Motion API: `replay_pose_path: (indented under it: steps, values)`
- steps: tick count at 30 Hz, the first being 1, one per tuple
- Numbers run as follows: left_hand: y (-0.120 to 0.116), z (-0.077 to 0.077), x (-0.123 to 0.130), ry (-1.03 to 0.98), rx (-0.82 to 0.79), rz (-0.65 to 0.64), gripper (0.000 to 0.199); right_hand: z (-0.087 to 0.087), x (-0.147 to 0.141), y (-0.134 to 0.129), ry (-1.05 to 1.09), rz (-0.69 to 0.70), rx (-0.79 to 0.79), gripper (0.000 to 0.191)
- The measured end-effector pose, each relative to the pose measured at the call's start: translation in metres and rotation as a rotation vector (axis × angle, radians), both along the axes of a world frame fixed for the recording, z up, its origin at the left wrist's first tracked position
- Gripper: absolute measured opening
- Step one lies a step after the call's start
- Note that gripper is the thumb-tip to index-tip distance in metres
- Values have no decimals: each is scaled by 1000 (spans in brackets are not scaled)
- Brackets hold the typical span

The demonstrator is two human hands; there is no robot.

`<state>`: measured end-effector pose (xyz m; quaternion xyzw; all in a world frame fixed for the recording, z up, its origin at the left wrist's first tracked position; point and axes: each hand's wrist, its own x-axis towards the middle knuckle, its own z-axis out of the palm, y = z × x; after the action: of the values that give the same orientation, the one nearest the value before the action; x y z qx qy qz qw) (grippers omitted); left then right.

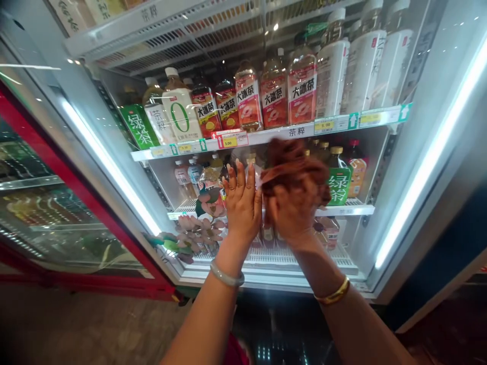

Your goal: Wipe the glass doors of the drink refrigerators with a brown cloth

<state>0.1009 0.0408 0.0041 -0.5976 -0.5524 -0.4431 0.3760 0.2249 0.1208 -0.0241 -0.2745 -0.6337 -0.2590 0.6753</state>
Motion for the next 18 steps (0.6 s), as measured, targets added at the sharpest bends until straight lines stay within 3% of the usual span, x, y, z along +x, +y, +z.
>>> replay_pose_path:
  steps: [2,4,7,9,12,14,16,18]
  values:
    - [-4,1,-6,-4,5,12,68,-7,-4,-5,-164,58,105,36]
    - [-7,2,-9,-14,0,50,67,-2,6,-1,-243,87,168,33]
    - [-8,4,-9,-19,8,95,60,16,21,7,-137,68,198,32]
    - [-7,4,-8,-28,15,91,56,24,17,4,-8,50,131,34]
    - [-8,3,-10,-50,-1,41,57,14,-9,-13,-3,49,57,37]
    - [-9,3,-14,-64,13,9,61,1,-22,-21,-98,73,106,37]
    - [-11,3,-18,-64,34,2,65,-8,-21,-19,-238,128,178,33]
    - [-13,4,-22,-57,35,20,67,-6,-5,-10,-300,157,201,29]
